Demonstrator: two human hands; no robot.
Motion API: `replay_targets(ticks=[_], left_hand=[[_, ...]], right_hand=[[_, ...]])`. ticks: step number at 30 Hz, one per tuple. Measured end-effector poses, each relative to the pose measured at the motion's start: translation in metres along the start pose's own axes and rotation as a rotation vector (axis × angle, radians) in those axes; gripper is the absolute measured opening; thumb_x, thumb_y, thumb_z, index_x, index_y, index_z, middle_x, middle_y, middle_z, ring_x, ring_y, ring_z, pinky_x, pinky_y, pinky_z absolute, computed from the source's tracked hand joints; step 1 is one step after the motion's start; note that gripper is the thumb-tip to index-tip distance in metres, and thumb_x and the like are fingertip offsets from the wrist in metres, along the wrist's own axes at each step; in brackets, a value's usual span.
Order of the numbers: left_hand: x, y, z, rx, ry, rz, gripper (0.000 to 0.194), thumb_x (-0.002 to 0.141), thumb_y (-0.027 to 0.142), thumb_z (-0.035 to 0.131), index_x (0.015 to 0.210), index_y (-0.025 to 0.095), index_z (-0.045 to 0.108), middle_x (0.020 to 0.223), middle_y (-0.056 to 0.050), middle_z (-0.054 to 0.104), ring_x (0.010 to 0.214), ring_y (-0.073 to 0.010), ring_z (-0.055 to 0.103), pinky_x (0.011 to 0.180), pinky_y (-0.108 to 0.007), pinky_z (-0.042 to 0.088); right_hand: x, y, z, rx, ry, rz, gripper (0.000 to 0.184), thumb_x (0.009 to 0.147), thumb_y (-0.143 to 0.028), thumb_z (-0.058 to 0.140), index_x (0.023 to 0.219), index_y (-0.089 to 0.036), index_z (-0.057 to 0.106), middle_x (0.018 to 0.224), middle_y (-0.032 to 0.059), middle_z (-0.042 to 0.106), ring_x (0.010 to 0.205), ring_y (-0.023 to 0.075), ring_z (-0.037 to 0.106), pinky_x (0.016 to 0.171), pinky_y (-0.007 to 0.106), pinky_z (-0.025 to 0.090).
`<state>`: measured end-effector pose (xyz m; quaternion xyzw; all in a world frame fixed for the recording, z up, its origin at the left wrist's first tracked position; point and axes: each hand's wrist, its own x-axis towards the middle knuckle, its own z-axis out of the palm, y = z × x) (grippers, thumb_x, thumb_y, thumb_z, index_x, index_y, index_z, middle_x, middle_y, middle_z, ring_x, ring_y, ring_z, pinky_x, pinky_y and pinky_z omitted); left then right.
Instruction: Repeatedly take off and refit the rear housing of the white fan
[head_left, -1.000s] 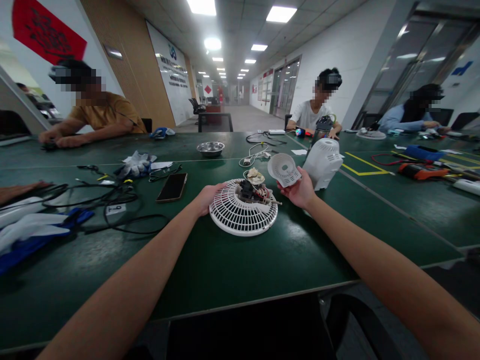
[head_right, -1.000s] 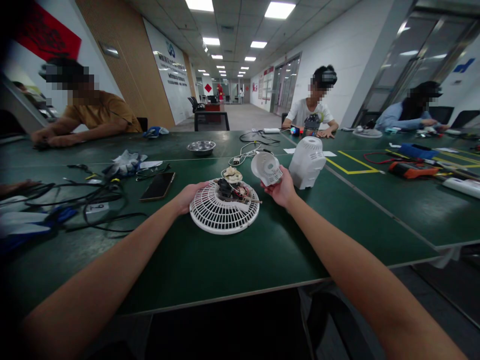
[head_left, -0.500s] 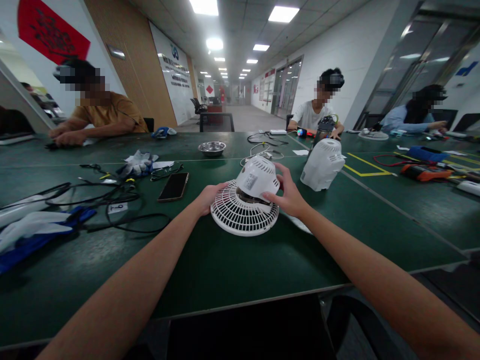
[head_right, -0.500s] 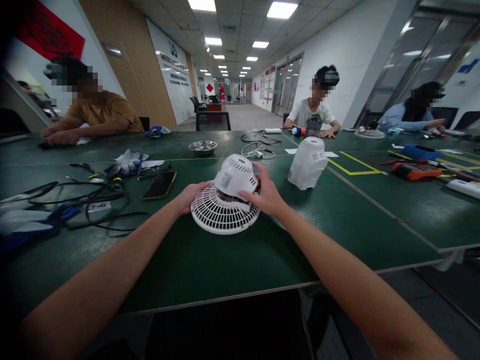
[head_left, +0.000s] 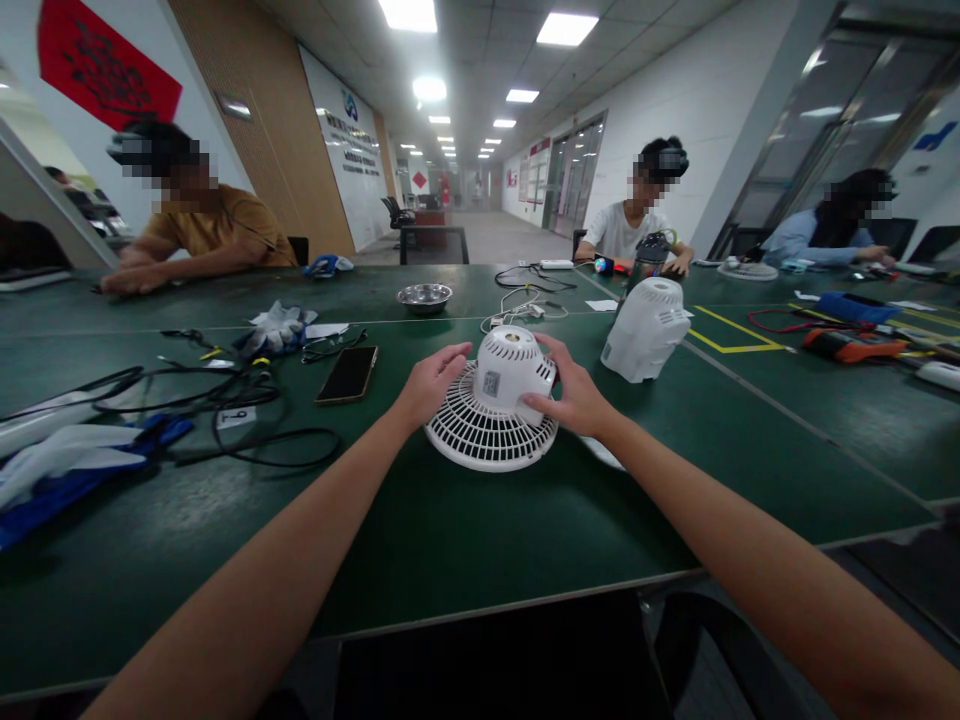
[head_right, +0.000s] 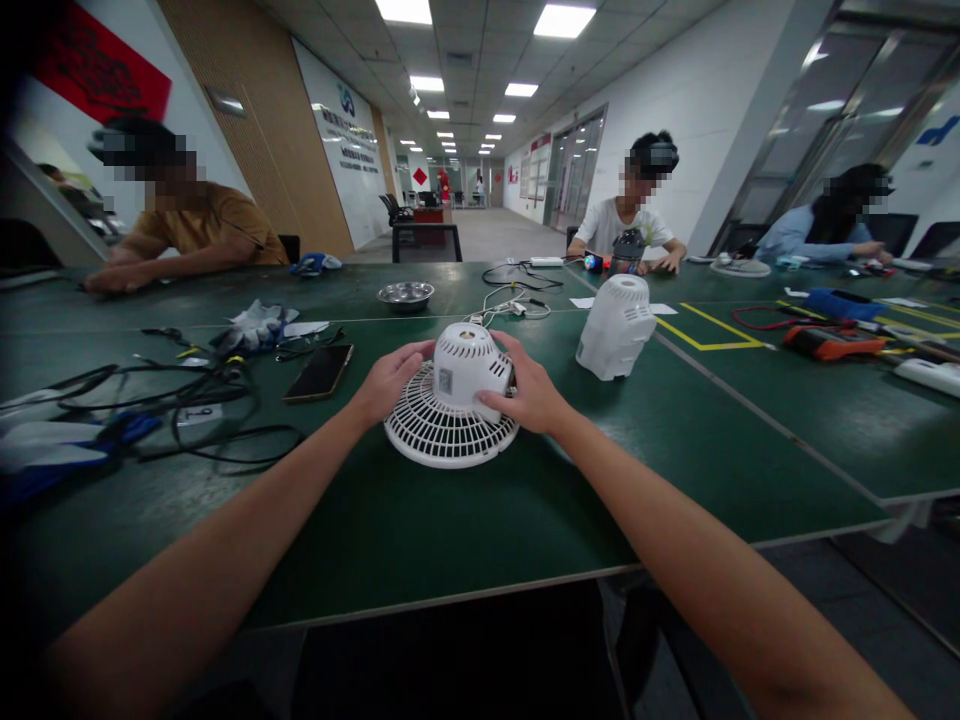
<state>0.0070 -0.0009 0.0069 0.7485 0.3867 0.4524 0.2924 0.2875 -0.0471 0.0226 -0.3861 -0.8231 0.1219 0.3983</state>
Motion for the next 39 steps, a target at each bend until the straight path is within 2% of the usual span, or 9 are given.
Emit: replay_targets(ticks=[2, 5, 7, 9, 11, 14, 17, 29, 39], left_hand=[[-0.003, 0.014, 0.001, 0.082, -0.181, 0.068, 0.057, 0.096, 0.054, 0.053, 0.139, 0.018, 0.06, 0.133, -0.013, 0.068, 0.123, -0.0298, 0.062, 0.106, -0.044, 0.045], [-0.005, 0.03, 0.001, 0.256, -0.206, 0.093, 0.059, 0.085, 0.058, 0.067, 0.126, 0.016, 0.067, 0.117, -0.015, 0.071, 0.106, -0.0318, 0.066, 0.095, -0.047, 0.049], [-0.006, 0.034, 0.0, 0.263, -0.226, 0.103, 0.056, 0.079, 0.056, 0.074, 0.117, 0.016, 0.069, 0.112, -0.015, 0.07, 0.098, -0.0306, 0.065, 0.089, -0.045, 0.051], [-0.006, 0.035, -0.002, 0.194, -0.249, 0.107, 0.052, 0.075, 0.052, 0.079, 0.111, 0.017, 0.071, 0.111, -0.014, 0.069, 0.097, -0.0292, 0.065, 0.087, -0.041, 0.051], [-0.007, 0.035, -0.002, 0.115, -0.246, 0.092, 0.048, 0.07, 0.048, 0.085, 0.106, 0.018, 0.073, 0.11, -0.013, 0.068, 0.099, -0.0293, 0.064, 0.088, -0.04, 0.051], [-0.006, 0.034, -0.001, 0.057, -0.215, 0.058, 0.044, 0.061, 0.042, 0.091, 0.095, 0.019, 0.075, 0.107, -0.012, 0.068, 0.103, -0.0311, 0.06, 0.092, -0.041, 0.049], [-0.006, 0.033, -0.001, 0.095, -0.213, 0.066, 0.039, 0.061, 0.041, 0.09, 0.09, 0.019, 0.074, 0.104, -0.012, 0.067, 0.103, -0.0312, 0.058, 0.094, -0.043, 0.048], [-0.007, 0.036, -0.002, 0.08, -0.253, 0.067, 0.04, 0.066, 0.04, 0.088, 0.097, 0.018, 0.075, 0.109, -0.013, 0.067, 0.108, -0.0322, 0.061, 0.096, -0.043, 0.049], [-0.008, 0.042, -0.002, -0.048, -0.234, -0.011, 0.042, 0.059, 0.036, 0.092, 0.094, 0.019, 0.076, 0.114, -0.013, 0.066, 0.112, -0.0341, 0.059, 0.099, -0.044, 0.049]], right_hand=[[0.0, 0.0, 0.0, 0.001, -0.004, 0.011, 0.089, 0.081, -0.053, 0.074, 0.154, -0.027, 0.03, 0.138, 0.0153, 0.059, 0.117, 0.038, 0.062, 0.098, 0.061, 0.05], [0.0, -0.001, -0.001, 0.043, -0.037, 0.03, 0.09, 0.081, -0.054, 0.073, 0.155, -0.025, 0.03, 0.133, 0.0148, 0.063, 0.11, 0.0357, 0.065, 0.095, 0.06, 0.052], [-0.001, -0.002, -0.002, 0.083, -0.062, 0.014, 0.09, 0.082, -0.053, 0.074, 0.155, -0.026, 0.031, 0.134, 0.0135, 0.063, 0.109, 0.0342, 0.066, 0.096, 0.059, 0.052], [-0.001, -0.004, -0.003, 0.1, -0.068, -0.026, 0.088, 0.081, -0.053, 0.074, 0.155, -0.029, 0.032, 0.142, 0.0122, 0.059, 0.117, 0.0351, 0.063, 0.102, 0.06, 0.049], [-0.001, -0.005, -0.002, 0.1, -0.067, -0.041, 0.088, 0.081, -0.053, 0.075, 0.155, -0.031, 0.033, 0.147, 0.0111, 0.055, 0.124, 0.0365, 0.059, 0.107, 0.061, 0.046], [-0.002, -0.005, 0.001, 0.11, -0.073, 0.005, 0.091, 0.08, -0.053, 0.076, 0.156, -0.031, 0.03, 0.143, 0.0119, 0.059, 0.121, 0.0367, 0.062, 0.105, 0.062, 0.048], [-0.003, -0.005, 0.003, 0.108, -0.063, 0.038, 0.094, 0.078, -0.053, 0.078, 0.156, -0.03, 0.031, 0.143, 0.0126, 0.059, 0.121, 0.0372, 0.062, 0.105, 0.062, 0.048], [-0.003, -0.007, 0.003, 0.098, -0.069, 0.033, 0.093, 0.078, -0.053, 0.078, 0.156, -0.028, 0.035, 0.145, 0.0121, 0.059, 0.124, 0.0371, 0.062, 0.107, 0.061, 0.047], [-0.005, -0.004, 0.006, 0.024, -0.036, 0.027, 0.095, 0.078, -0.055, 0.077, 0.157, -0.028, 0.032, 0.146, 0.0121, 0.059, 0.125, 0.0383, 0.061, 0.108, 0.063, 0.046]])
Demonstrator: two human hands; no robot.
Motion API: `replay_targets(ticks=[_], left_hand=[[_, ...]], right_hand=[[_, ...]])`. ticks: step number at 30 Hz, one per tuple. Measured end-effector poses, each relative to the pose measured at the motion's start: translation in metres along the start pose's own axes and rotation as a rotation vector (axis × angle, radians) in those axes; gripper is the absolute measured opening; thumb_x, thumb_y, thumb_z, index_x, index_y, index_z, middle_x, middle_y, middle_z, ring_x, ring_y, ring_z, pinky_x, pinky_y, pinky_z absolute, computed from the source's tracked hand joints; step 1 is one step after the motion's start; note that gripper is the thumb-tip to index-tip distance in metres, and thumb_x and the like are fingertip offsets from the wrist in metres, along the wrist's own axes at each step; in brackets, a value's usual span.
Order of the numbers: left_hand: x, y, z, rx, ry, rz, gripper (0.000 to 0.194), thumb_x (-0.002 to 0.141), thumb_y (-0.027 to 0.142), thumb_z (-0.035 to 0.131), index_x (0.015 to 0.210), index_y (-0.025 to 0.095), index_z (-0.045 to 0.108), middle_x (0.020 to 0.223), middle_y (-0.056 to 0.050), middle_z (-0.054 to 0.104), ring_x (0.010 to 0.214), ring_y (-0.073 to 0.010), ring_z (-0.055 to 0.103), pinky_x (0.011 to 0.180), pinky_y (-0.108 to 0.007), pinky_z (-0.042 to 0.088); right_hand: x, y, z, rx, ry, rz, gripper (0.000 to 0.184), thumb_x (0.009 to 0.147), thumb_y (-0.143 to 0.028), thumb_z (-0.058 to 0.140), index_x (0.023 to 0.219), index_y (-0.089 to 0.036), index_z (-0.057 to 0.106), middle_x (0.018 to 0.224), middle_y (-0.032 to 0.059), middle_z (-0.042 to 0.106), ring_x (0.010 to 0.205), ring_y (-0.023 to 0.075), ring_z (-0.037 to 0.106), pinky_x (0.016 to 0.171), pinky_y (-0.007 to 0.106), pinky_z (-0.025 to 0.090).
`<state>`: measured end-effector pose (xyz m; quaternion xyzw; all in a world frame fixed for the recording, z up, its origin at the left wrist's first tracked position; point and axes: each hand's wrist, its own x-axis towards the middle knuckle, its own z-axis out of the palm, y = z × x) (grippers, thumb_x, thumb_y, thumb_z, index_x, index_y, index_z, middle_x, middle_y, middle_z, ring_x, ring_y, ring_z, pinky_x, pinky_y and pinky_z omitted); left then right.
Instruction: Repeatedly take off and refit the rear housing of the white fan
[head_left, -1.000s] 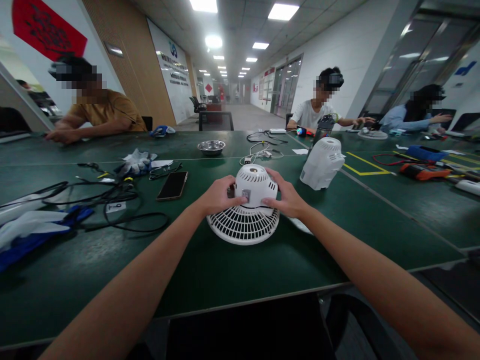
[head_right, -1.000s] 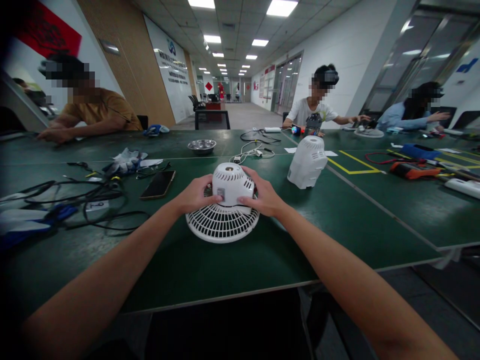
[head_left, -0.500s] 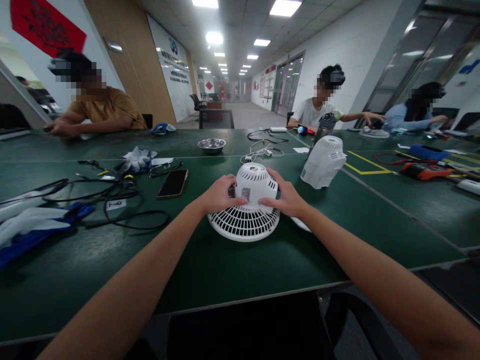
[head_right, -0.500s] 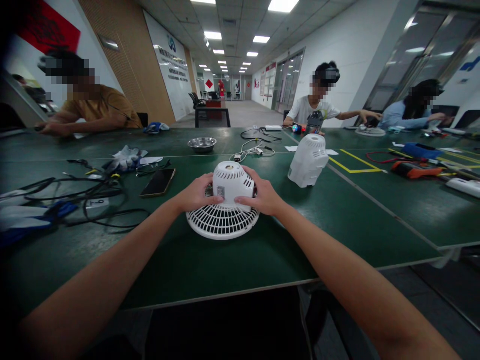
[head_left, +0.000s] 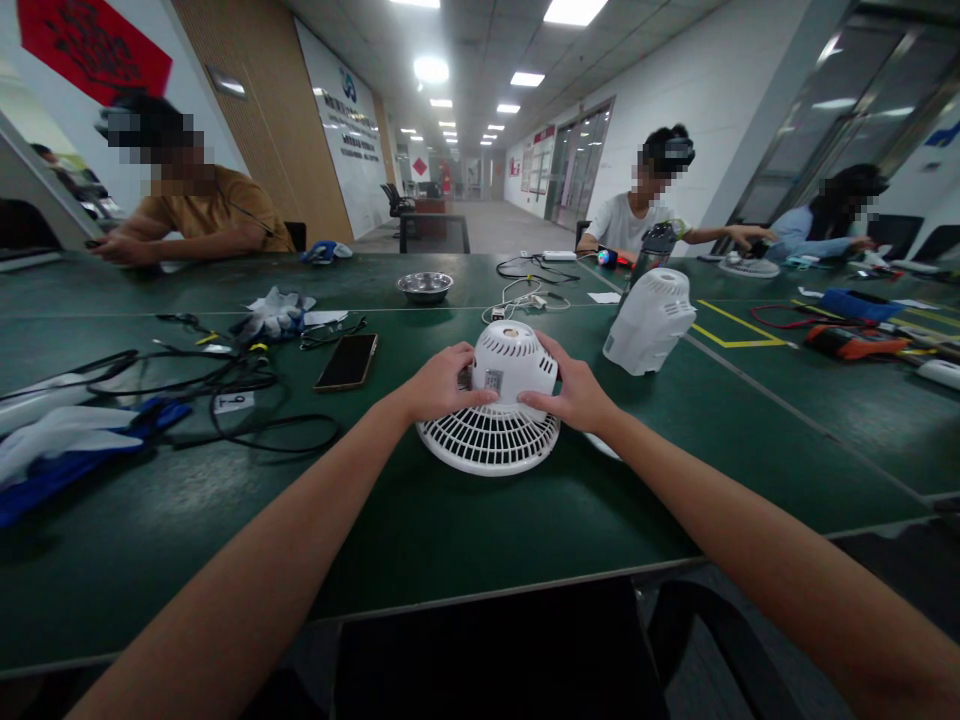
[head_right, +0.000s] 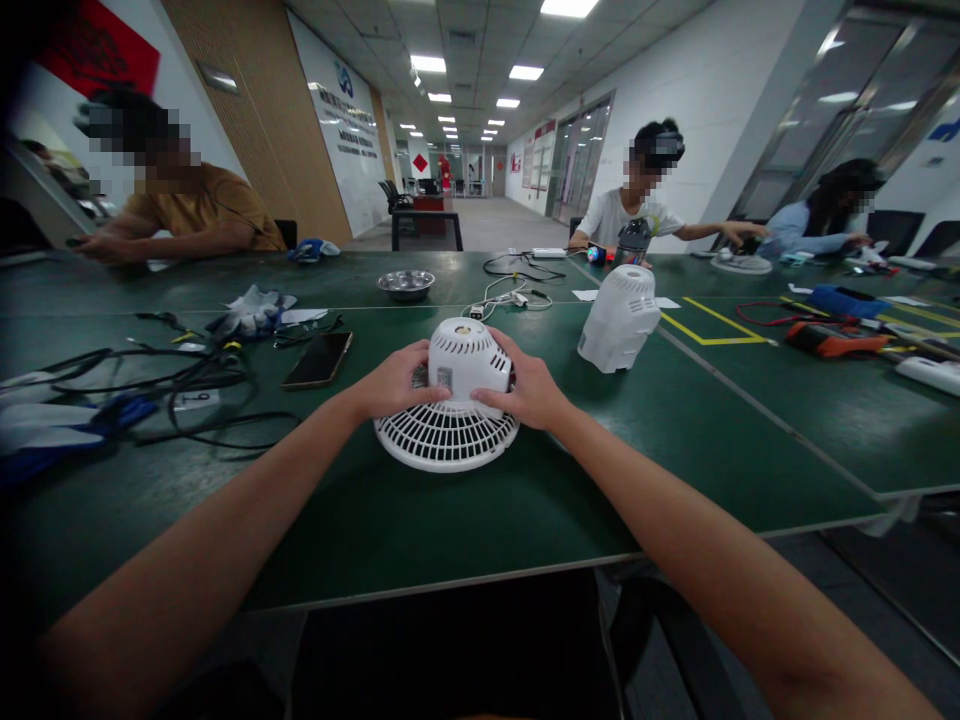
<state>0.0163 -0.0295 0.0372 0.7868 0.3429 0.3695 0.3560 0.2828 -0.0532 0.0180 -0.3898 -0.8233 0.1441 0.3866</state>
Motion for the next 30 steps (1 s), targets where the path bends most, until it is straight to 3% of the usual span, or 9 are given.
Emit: replay_targets(ticks=[4, 8, 10, 12, 15, 19, 25, 30], left_hand=[[0.0, -0.003, -0.003, 0.048, -0.006, 0.019, 0.049, 0.055, 0.033, 0.094, 0.098, 0.019, 0.076, 0.116, -0.013, 0.066, 0.115, -0.0357, 0.058, 0.103, -0.046, 0.047], [0.0, -0.008, -0.003, 0.15, 0.035, 0.08, 0.054, 0.06, 0.025, 0.091, 0.11, 0.019, 0.074, 0.116, -0.013, 0.066, 0.111, -0.0336, 0.061, 0.105, -0.047, 0.045], [-0.001, -0.006, -0.001, 0.087, 0.082, 0.064, 0.058, 0.065, 0.021, 0.086, 0.121, 0.02, 0.069, 0.118, -0.013, 0.068, 0.113, -0.0338, 0.062, 0.109, -0.049, 0.041], [-0.003, -0.001, 0.003, -0.043, 0.105, 0.031, 0.069, 0.066, 0.016, 0.083, 0.132, 0.021, 0.063, 0.122, -0.012, 0.069, 0.12, -0.0351, 0.06, 0.113, -0.05, 0.038], [-0.007, 0.009, 0.008, -0.212, 0.087, -0.006, 0.092, 0.056, 0.009, 0.086, 0.141, 0.021, 0.055, 0.131, -0.013, 0.066, 0.13, -0.0395, 0.055, 0.114, -0.05, 0.039], [-0.011, 0.014, 0.013, -0.27, 0.087, -0.01, 0.099, 0.056, 0.014, 0.089, 0.146, 0.023, 0.048, 0.135, -0.014, 0.063, 0.134, -0.0413, 0.051, 0.11, -0.048, 0.044], [-0.011, 0.013, 0.018, -0.149, 0.082, 0.083, 0.107, 0.05, 0.021, 0.095, 0.146, 0.022, 0.048, 0.149, -0.016, 0.051, 0.139, -0.0466, 0.045, 0.111, -0.049, 0.042], [-0.009, 0.012, 0.018, -0.062, 0.093, 0.083, 0.104, 0.05, 0.023, 0.094, 0.143, 0.023, 0.049, 0.149, -0.016, 0.05, 0.135, -0.0478, 0.047, 0.11, -0.05, 0.042]], right_hand=[[0.0, 0.001, 0.002, -0.043, 0.019, -0.031, 0.098, 0.077, -0.057, 0.078, 0.158, -0.03, 0.031, 0.15, 0.0117, 0.055, 0.13, 0.0397, 0.058, 0.111, 0.065, 0.042], [-0.001, -0.003, 0.001, -0.099, 0.03, -0.048, 0.107, 0.074, -0.059, 0.079, 0.161, -0.03, 0.024, 0.15, 0.014, 0.053, 0.125, 0.0422, 0.06, 0.108, 0.066, 0.043], [-0.003, -0.007, -0.001, -0.085, -0.006, -0.035, 0.108, 0.076, -0.06, 0.077, 0.162, -0.03, 0.021, 0.135, 0.0139, 0.064, 0.107, 0.0386, 0.068, 0.101, 0.065, 0.049], [-0.005, -0.013, -0.003, -0.008, -0.062, -0.009, 0.101, 0.081, -0.058, 0.072, 0.163, -0.03, 0.019, 0.107, 0.0086, 0.073, 0.082, 0.0307, 0.07, 0.09, 0.06, 0.055], [-0.007, -0.021, -0.003, 0.103, -0.091, 0.028, 0.095, 0.084, -0.053, 0.068, 0.162, -0.03, 0.019, 0.078, 0.0009, 0.07, 0.062, 0.0237, 0.064, 0.077, 0.053, 0.059], [-0.006, -0.022, -0.004, 0.133, -0.094, 0.039, 0.097, 0.079, -0.047, 0.07, 0.161, -0.03, 0.021, 0.077, 0.0004, 0.069, 0.059, 0.0224, 0.062, 0.073, 0.053, 0.06], [-0.004, -0.021, -0.008, 0.175, -0.129, 0.036, 0.102, 0.076, -0.041, 0.072, 0.161, -0.029, 0.018, 0.076, 0.0002, 0.069, 0.058, 0.021, 0.06, 0.069, 0.048, 0.059], [-0.003, -0.022, -0.008, 0.186, -0.134, 0.044, 0.1, 0.074, -0.043, 0.075, 0.159, -0.03, 0.023, 0.074, -0.0016, 0.067, 0.058, 0.0198, 0.059, 0.069, 0.046, 0.059]])
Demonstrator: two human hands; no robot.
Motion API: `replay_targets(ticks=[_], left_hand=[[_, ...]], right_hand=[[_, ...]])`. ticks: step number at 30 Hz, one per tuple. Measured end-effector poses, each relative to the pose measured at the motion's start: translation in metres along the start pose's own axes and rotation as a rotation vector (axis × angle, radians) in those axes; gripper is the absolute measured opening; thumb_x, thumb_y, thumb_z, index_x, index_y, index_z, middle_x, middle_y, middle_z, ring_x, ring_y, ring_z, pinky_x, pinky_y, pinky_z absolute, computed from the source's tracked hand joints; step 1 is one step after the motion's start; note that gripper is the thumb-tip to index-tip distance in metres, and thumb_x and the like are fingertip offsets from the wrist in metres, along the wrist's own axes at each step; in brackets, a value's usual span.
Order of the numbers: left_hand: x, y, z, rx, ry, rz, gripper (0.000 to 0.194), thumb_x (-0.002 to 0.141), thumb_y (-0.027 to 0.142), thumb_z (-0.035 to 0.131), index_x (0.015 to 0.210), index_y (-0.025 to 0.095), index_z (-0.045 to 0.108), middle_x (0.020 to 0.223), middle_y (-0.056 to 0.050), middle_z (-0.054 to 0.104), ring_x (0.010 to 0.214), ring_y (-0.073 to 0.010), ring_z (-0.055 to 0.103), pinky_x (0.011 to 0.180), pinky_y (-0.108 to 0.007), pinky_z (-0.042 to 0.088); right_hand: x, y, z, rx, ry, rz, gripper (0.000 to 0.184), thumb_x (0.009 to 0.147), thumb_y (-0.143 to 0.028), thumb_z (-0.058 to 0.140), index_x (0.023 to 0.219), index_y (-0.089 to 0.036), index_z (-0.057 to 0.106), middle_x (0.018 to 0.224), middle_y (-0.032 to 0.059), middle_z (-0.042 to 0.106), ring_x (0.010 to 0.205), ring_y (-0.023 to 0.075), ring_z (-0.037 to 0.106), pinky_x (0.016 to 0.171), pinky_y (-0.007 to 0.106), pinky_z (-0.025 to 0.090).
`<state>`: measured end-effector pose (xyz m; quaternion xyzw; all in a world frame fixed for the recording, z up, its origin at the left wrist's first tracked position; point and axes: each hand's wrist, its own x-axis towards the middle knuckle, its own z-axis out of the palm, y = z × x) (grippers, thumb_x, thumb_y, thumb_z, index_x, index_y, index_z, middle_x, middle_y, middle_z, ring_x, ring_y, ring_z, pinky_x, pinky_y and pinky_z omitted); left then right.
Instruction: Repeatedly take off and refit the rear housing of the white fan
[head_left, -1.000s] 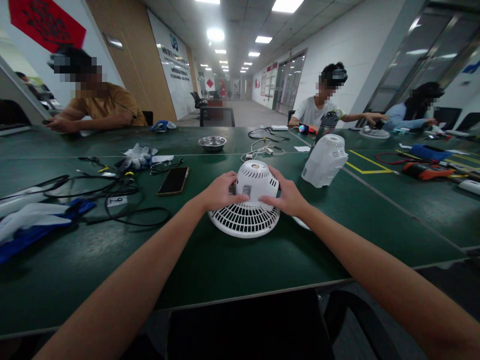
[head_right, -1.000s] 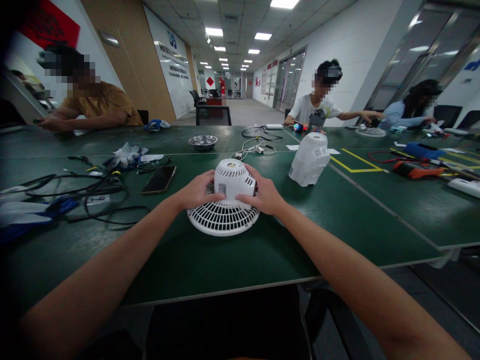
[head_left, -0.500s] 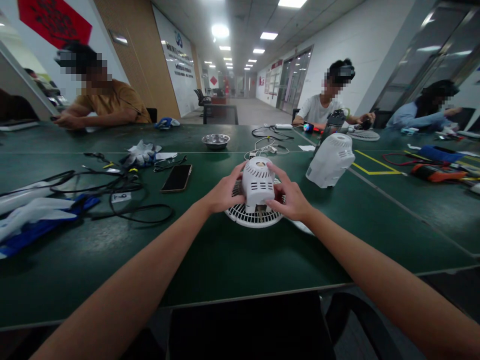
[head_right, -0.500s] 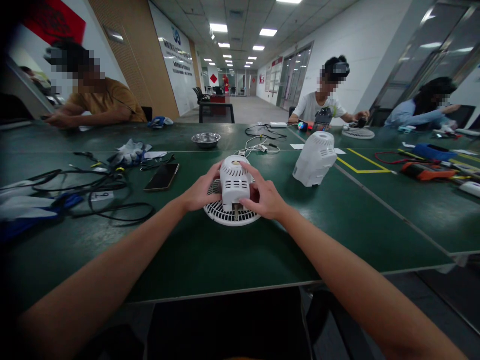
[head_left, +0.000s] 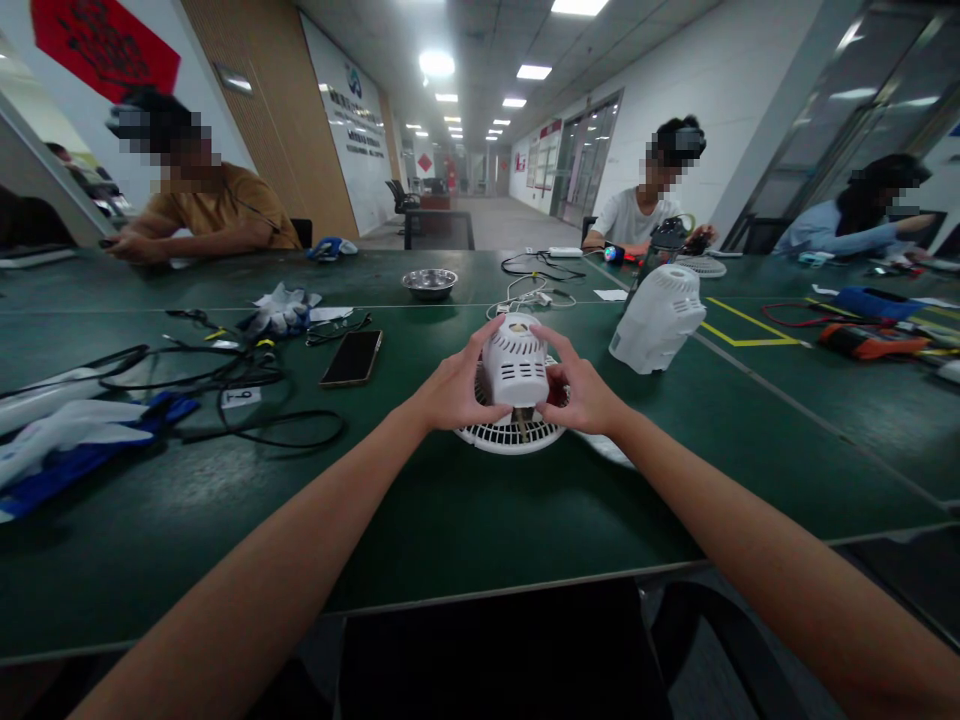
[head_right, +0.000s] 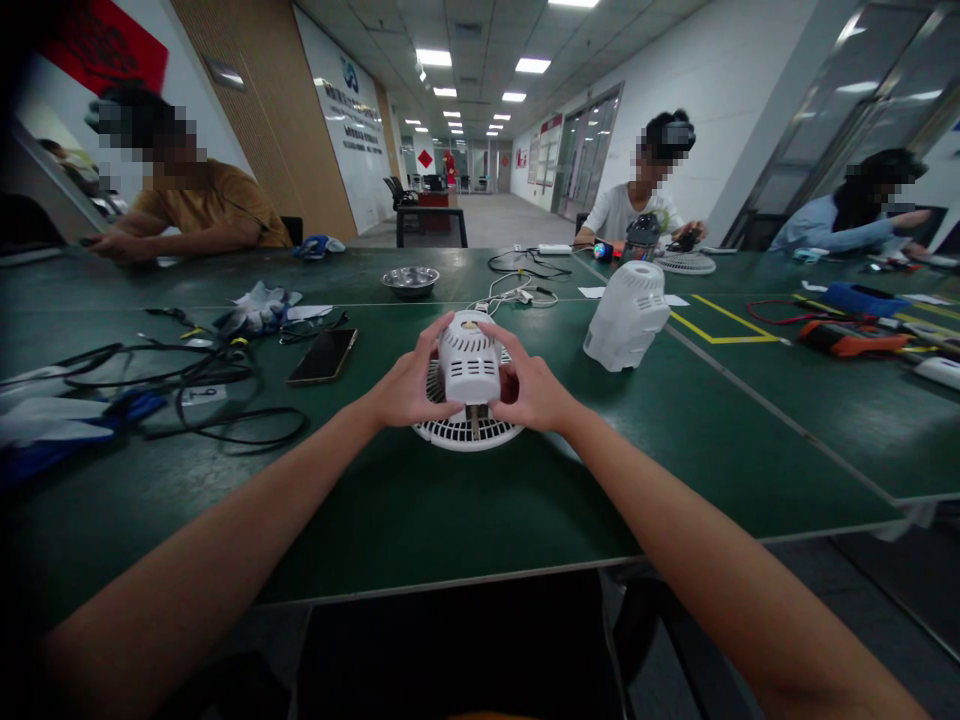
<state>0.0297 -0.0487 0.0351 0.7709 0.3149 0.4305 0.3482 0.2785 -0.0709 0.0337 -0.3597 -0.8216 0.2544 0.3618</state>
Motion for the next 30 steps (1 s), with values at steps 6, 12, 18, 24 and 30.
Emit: replay_targets(ticks=[6, 12, 18, 24, 30], left_hand=[[0.003, -0.005, 0.0, 0.132, -0.019, 0.061, 0.106, 0.054, 0.027, 0.094, 0.147, 0.023, 0.043, 0.137, -0.016, 0.058, 0.12, -0.0417, 0.06, 0.103, -0.047, 0.047], [0.006, -0.022, -0.005, 0.227, -0.038, 0.226, 0.109, 0.056, 0.044, 0.093, 0.149, 0.027, 0.038, 0.146, -0.016, 0.052, 0.12, -0.0404, 0.062, 0.105, -0.054, 0.048], [0.009, -0.038, -0.008, 0.39, -0.067, 0.337, 0.114, 0.064, 0.057, 0.087, 0.156, 0.031, 0.026, 0.154, -0.019, 0.045, 0.126, -0.0414, 0.059, 0.105, -0.057, 0.049], [0.008, -0.037, 0.003, 0.499, 0.039, 0.275, 0.115, 0.067, 0.06, 0.084, 0.16, 0.03, 0.023, 0.155, -0.018, 0.045, 0.124, -0.0395, 0.059, 0.102, -0.056, 0.05], [0.01, -0.039, 0.004, 0.541, 0.158, 0.094, 0.088, 0.086, 0.053, 0.069, 0.159, 0.027, 0.029, 0.128, -0.014, 0.065, 0.106, -0.0296, 0.066, 0.1, -0.05, 0.048]], right_hand=[[0.002, 0.004, -0.001, -0.031, -0.029, -0.002, 0.099, 0.075, -0.034, 0.074, 0.158, -0.032, 0.021, 0.071, -0.0037, 0.064, 0.056, 0.0189, 0.058, 0.067, 0.044, 0.058], [0.004, 0.007, -0.002, -0.083, -0.043, -0.043, 0.097, 0.073, -0.029, 0.075, 0.156, -0.031, 0.024, 0.073, -0.0043, 0.064, 0.056, 0.0168, 0.059, 0.061, 0.036, 0.055], [0.004, 0.012, -0.005, -0.09, -0.082, -0.053, 0.097, 0.077, -0.032, 0.075, 0.156, -0.032, 0.019, 0.084, -0.0014, 0.068, 0.062, 0.0191, 0.062, 0.066, 0.04, 0.057], [0.005, 0.013, 0.001, -0.221, 0.078, -0.078, 0.107, 0.075, -0.055, 0.078, 0.159, -0.032, 0.017, 0.148, 0.0147, 0.052, 0.116, 0.0393, 0.063, 0.1, 0.062, 0.049], [0.01, 0.023, 0.003, -0.269, 0.215, 0.017, 0.1, 0.079, -0.045, 0.073, 0.16, -0.032, 0.017, 0.147, 0.013, 0.054, 0.117, 0.04, 0.062, 0.101, 0.063, 0.048]])
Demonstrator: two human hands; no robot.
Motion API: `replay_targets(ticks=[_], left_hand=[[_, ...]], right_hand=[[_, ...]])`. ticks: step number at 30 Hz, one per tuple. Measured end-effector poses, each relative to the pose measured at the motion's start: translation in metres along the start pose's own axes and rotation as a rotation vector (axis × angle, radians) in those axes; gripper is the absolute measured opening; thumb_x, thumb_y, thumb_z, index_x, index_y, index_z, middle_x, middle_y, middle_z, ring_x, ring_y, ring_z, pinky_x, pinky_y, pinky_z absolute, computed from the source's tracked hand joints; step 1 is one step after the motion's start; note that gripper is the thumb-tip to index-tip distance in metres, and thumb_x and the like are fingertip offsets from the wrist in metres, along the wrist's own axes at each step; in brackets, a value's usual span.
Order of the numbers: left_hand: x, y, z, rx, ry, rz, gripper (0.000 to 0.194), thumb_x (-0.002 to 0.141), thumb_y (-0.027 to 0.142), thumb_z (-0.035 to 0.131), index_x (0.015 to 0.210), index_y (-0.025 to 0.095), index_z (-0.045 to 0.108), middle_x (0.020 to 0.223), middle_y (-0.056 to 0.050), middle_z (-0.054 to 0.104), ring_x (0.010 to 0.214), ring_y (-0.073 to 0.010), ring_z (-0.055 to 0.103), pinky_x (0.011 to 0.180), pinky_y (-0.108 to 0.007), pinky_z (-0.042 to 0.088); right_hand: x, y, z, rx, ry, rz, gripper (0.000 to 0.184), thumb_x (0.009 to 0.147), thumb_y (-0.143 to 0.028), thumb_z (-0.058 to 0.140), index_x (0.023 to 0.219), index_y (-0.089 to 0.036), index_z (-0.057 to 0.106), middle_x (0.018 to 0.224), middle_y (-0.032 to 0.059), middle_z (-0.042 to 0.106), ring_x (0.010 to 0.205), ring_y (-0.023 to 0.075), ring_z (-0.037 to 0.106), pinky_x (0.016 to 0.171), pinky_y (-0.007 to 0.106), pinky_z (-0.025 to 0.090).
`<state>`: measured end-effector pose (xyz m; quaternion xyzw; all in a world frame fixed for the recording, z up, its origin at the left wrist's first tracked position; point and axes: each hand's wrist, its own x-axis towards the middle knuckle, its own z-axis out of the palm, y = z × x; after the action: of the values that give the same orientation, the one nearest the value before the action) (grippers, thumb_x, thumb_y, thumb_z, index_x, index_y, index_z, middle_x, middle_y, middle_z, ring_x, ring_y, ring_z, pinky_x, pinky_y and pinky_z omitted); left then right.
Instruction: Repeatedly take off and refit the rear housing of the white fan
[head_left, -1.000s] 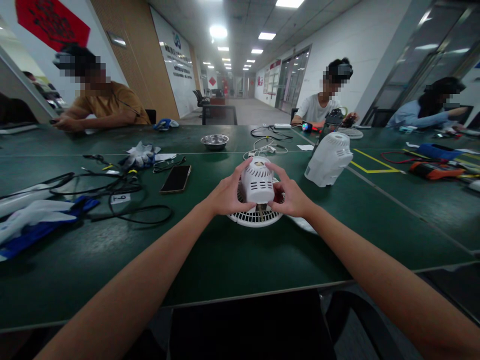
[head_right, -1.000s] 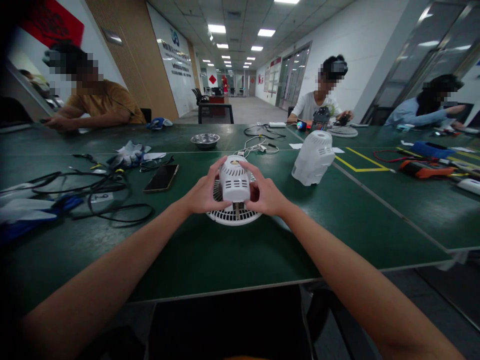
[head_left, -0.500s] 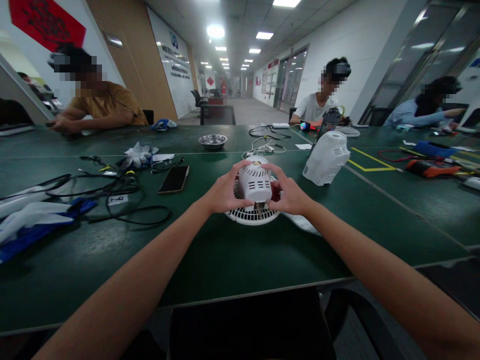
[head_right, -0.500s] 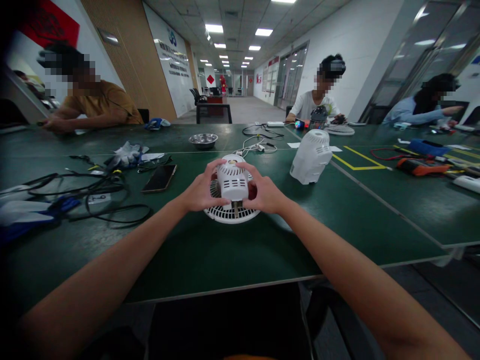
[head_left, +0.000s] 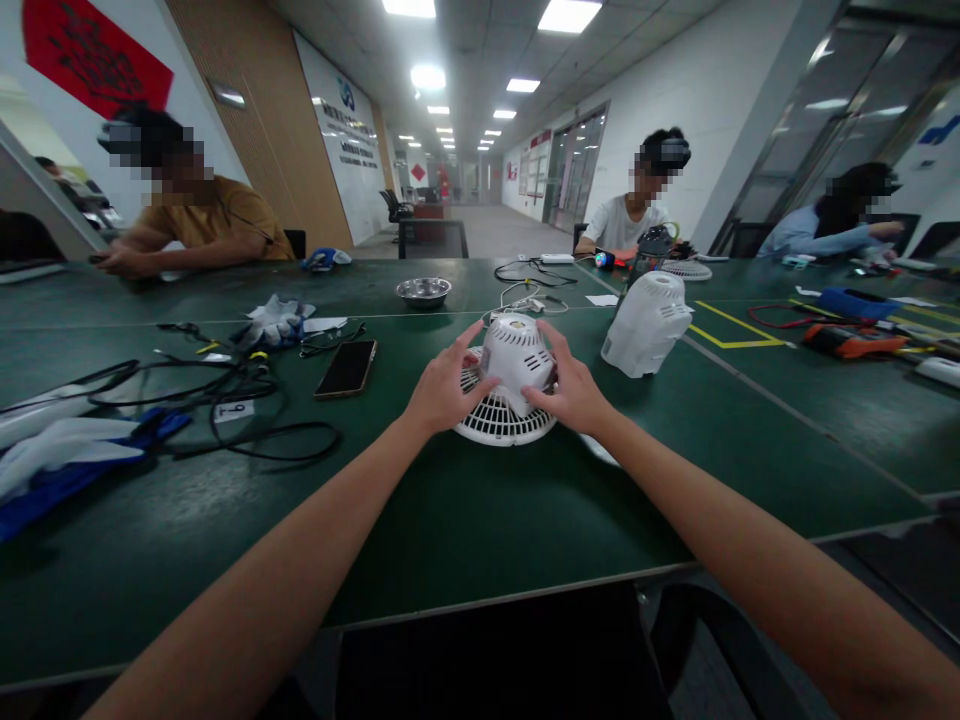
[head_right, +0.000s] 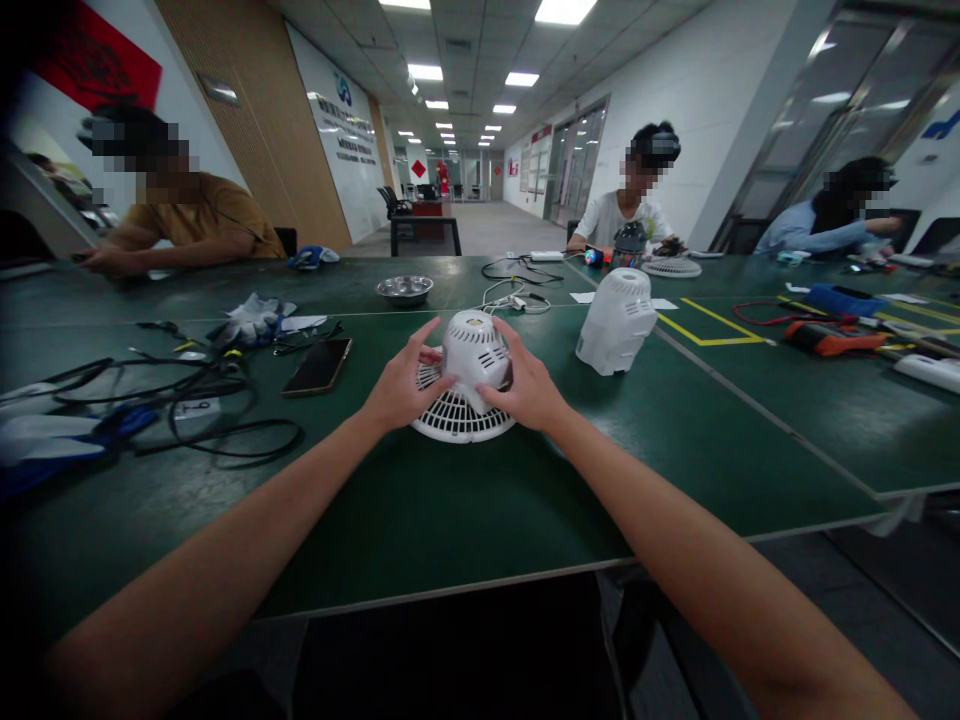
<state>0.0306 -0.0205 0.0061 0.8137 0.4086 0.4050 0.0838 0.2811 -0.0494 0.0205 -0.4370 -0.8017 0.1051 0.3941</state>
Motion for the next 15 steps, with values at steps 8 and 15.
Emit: replay_targets(ticks=[8, 15], left_hand=[[-0.002, -0.033, 0.001, -0.002, 0.007, -0.539, 0.058, 0.098, 0.06, 0.04, 0.128, 0.018, 0.066, 0.118, -0.016, 0.073, 0.108, -0.031, 0.068, 0.095, -0.041, 0.047], [0.002, -0.038, -0.005, -0.524, 0.31, -0.367, 0.068, 0.097, 0.069, 0.034, 0.109, 0.015, 0.073, 0.094, -0.01, 0.075, 0.088, -0.0245, 0.069, 0.081, -0.035, 0.051]], right_hand=[[0.0, 0.011, -0.002, 0.044, -0.008, 0.121, 0.104, 0.071, -0.047, 0.081, 0.157, -0.028, 0.027, 0.143, 0.0144, 0.057, 0.124, 0.0414, 0.06, 0.104, 0.063, 0.047], [0.002, 0.004, -0.005, 0.459, 0.155, 0.321, 0.09, 0.061, -0.039, 0.09, 0.14, -0.028, 0.048, 0.114, 0.0071, 0.072, 0.104, 0.0315, 0.068, 0.097, 0.056, 0.054]])
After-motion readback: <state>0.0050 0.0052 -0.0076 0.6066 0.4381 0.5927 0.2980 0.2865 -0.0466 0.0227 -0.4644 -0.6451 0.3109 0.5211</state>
